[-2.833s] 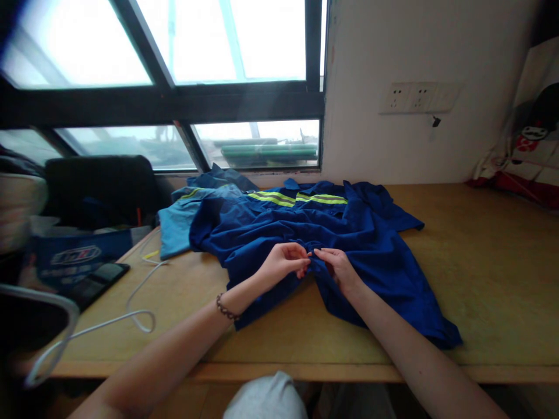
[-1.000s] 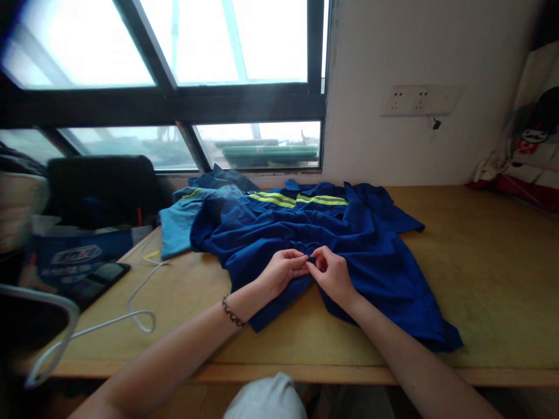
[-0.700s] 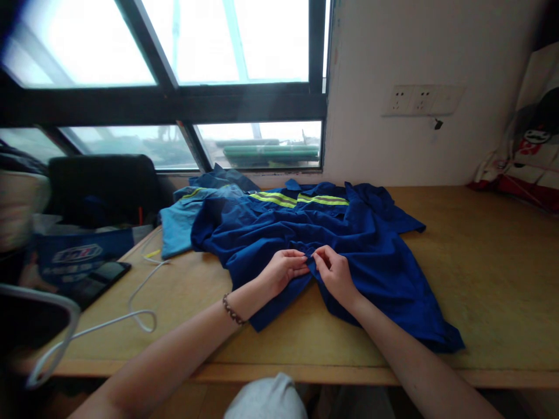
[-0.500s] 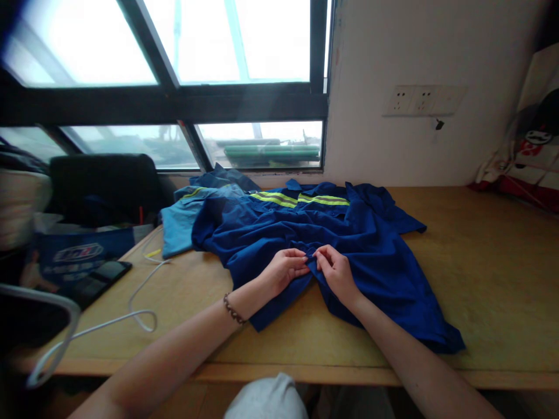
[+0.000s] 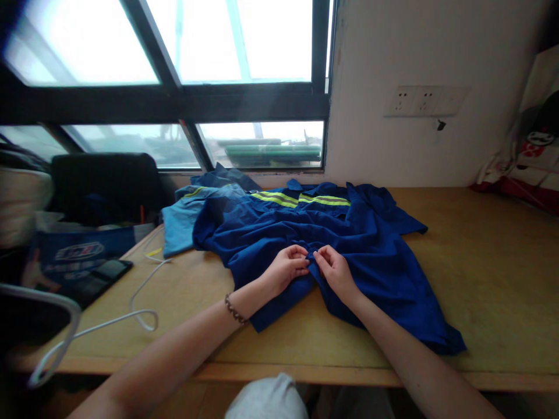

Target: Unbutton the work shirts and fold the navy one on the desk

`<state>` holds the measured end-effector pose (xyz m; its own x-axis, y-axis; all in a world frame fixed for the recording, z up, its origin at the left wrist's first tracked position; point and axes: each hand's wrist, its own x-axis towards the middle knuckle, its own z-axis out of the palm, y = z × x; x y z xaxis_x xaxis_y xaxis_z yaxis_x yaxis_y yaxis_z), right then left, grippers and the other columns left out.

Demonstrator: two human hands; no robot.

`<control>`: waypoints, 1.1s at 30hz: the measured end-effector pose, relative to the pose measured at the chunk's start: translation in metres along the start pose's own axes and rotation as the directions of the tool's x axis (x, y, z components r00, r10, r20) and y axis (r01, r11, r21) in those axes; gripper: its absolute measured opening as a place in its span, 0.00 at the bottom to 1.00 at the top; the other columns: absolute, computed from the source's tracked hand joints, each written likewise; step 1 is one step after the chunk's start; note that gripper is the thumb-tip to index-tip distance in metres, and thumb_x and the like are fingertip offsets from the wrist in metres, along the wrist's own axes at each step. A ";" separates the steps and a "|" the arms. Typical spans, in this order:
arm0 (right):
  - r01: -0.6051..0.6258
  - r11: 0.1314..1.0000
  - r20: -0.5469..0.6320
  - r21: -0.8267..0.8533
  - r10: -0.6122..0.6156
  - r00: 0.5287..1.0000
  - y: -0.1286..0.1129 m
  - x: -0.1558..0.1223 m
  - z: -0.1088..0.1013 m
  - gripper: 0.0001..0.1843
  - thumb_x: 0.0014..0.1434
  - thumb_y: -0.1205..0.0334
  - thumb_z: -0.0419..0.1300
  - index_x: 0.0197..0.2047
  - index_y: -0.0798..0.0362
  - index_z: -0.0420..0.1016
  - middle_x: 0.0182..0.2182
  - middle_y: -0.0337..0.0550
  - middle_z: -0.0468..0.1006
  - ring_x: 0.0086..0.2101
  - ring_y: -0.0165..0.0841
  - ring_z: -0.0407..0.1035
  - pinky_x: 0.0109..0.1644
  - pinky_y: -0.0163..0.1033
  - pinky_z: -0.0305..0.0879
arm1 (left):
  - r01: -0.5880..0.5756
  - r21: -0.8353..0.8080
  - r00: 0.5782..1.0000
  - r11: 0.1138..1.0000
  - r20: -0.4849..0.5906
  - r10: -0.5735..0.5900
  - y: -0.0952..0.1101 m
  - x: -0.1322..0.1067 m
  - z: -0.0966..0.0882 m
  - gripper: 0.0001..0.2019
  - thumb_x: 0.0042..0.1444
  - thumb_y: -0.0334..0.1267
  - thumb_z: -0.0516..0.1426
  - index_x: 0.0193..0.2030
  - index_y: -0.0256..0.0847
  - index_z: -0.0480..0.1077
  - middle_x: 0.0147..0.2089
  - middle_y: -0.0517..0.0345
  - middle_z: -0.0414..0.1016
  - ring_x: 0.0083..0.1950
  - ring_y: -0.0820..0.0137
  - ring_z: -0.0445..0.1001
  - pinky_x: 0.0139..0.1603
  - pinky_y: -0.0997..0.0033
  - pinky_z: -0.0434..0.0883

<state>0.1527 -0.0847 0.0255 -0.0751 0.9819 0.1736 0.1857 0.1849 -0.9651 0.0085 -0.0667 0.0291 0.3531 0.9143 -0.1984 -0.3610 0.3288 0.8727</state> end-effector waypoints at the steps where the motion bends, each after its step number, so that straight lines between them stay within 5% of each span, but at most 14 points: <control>1: -0.003 1.000 0.009 -0.001 0.003 1.000 0.000 0.000 0.000 0.13 0.54 0.50 0.52 0.29 0.52 0.62 0.16 0.31 0.58 0.18 0.24 0.53 0.21 0.31 0.50 | -0.007 0.015 1.000 1.000 0.014 0.007 0.000 0.000 0.000 0.12 0.39 0.23 0.59 0.32 0.35 0.63 0.24 0.63 0.66 0.23 0.79 0.68 0.28 0.79 0.69; 13: -0.055 0.998 0.078 -0.031 0.057 0.995 0.006 0.003 -0.004 0.18 0.54 0.47 0.51 0.22 0.53 0.61 0.13 0.31 0.57 0.15 0.23 0.52 0.17 0.30 0.48 | -0.142 0.125 0.982 0.982 0.140 0.125 0.000 -0.003 0.003 0.12 0.38 0.26 0.59 0.32 0.36 0.63 0.22 0.65 0.65 0.23 0.79 0.67 0.28 0.78 0.68; 18: -0.101 0.995 0.112 0.000 0.101 0.989 0.008 0.004 -0.004 0.19 0.54 0.47 0.50 0.21 0.53 0.60 0.11 0.30 0.58 0.13 0.23 0.51 0.17 0.30 0.47 | -0.113 0.161 0.989 0.980 0.111 0.096 0.003 -0.005 0.004 0.11 0.39 0.29 0.58 0.32 0.36 0.63 0.23 0.64 0.65 0.23 0.78 0.67 0.27 0.78 0.67; 22: -0.038 0.994 0.141 -0.104 0.053 0.989 -0.003 0.007 -0.010 0.18 0.55 0.49 0.49 0.21 0.53 0.61 0.12 0.32 0.62 0.14 0.25 0.56 0.18 0.31 0.52 | -0.130 0.310 0.979 0.942 0.193 0.072 0.015 -0.007 0.005 0.10 0.44 0.37 0.57 0.33 0.37 0.63 0.23 0.62 0.66 0.22 0.75 0.67 0.25 0.75 0.67; 25: 0.092 0.930 0.208 -0.356 -0.017 0.978 -0.018 -0.001 -0.025 0.14 0.54 0.52 0.51 0.26 0.53 0.68 0.19 0.38 0.70 0.21 0.29 0.64 0.25 0.34 0.59 | -0.263 0.627 0.950 0.733 0.303 0.081 0.027 -0.019 0.005 0.11 0.47 0.43 0.56 0.34 0.38 0.64 0.21 0.61 0.66 0.21 0.73 0.67 0.23 0.75 0.65; 28: 0.204 0.791 0.250 -0.577 -0.067 0.966 -0.021 -0.030 -0.047 0.12 0.50 0.53 0.57 0.36 0.50 0.71 0.32 0.43 0.74 0.34 0.36 0.68 0.38 0.40 0.63 | -0.414 0.858 0.909 0.303 0.377 0.175 0.029 -0.048 0.000 0.12 0.47 0.43 0.57 0.36 0.39 0.66 0.27 0.55 0.70 0.29 0.68 0.69 0.32 0.70 0.66; 31: 0.220 0.666 0.204 -0.713 -0.103 0.974 0.003 -0.077 -0.079 0.21 0.47 0.51 0.59 0.45 0.48 0.69 0.45 0.47 0.70 0.46 0.40 0.63 0.49 0.45 0.60 | -0.375 0.925 0.902 -0.058 0.379 0.207 0.018 -0.087 -0.016 0.19 0.43 0.39 0.59 0.43 0.39 0.66 0.44 0.45 0.69 0.47 0.55 0.66 0.47 0.57 0.63; 33: 0.200 0.552 0.123 -0.810 -0.172 0.977 0.028 -0.110 -0.108 0.23 0.45 0.49 0.60 0.45 0.48 0.70 0.47 0.48 0.69 0.48 0.43 0.61 0.52 0.49 0.58 | -0.327 0.929 0.912 -0.171 0.358 0.200 0.009 -0.109 -0.036 0.22 0.44 0.35 0.57 0.49 0.39 0.63 0.54 0.44 0.62 0.56 0.53 0.58 0.53 0.52 0.58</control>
<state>0.2721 -0.1835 0.0007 -0.2262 0.9228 0.3119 0.8807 0.3306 -0.3391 -0.0641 -0.1547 0.0428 0.5590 0.8150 0.1530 0.7483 -0.5753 0.3304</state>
